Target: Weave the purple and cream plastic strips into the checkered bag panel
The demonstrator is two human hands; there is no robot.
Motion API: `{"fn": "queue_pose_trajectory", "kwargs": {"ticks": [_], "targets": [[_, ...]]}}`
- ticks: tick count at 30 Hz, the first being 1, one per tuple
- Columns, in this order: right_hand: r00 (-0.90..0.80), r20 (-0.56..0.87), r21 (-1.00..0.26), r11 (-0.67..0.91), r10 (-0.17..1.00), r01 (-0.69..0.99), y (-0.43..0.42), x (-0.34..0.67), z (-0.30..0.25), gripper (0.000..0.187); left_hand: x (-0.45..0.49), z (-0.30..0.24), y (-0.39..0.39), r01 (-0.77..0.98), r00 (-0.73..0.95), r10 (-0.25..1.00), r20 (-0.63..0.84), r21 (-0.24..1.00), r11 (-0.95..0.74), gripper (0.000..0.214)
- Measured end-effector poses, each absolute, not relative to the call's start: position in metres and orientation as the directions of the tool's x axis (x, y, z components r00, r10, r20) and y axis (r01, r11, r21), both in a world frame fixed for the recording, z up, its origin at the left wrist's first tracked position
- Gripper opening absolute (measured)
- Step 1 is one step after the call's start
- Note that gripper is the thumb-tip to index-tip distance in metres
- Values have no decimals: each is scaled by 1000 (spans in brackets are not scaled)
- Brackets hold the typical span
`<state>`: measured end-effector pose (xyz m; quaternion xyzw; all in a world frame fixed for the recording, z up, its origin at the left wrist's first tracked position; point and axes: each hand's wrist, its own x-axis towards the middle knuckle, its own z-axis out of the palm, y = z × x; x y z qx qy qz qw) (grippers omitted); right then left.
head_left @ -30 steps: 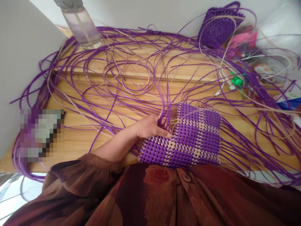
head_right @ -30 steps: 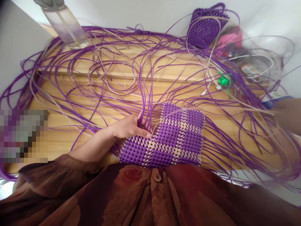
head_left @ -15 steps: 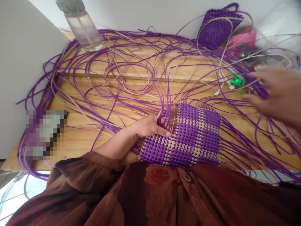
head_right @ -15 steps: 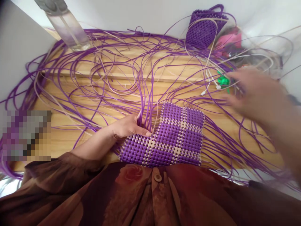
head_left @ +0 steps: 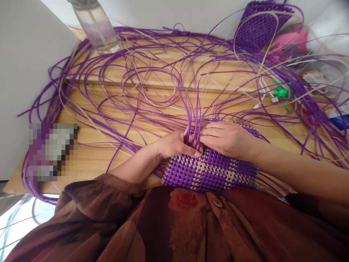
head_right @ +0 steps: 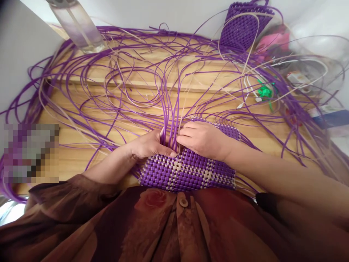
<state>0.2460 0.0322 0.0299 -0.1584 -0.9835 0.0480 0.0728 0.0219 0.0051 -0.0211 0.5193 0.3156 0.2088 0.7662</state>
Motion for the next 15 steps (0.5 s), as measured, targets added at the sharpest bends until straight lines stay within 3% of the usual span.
{"fn": "queue_pose_trajectory", "kwargs": {"ticks": [4, 7, 10, 15], "targets": [[-954, 182, 62, 966, 237, 252, 26, 250, 34, 28, 22, -19, 4, 3, 720, 641, -266, 924, 381, 24], [-920, 166, 114, 919, 356, 376, 8, 252, 44, 23, 22, -16, 2, 29, 713, 637, -294, 919, 393, 21], [-826, 42, -7, 827, 562, 562, -7, 248, 59, 20, 21, -11, 1, 86, 695, 639, -329, 920, 381, 21], [-818, -64, -121, 809, 572, 575, -6, 237, 77, 21, 18, -7, 0, 126, 703, 636, -318, 936, 328, 23]]}}
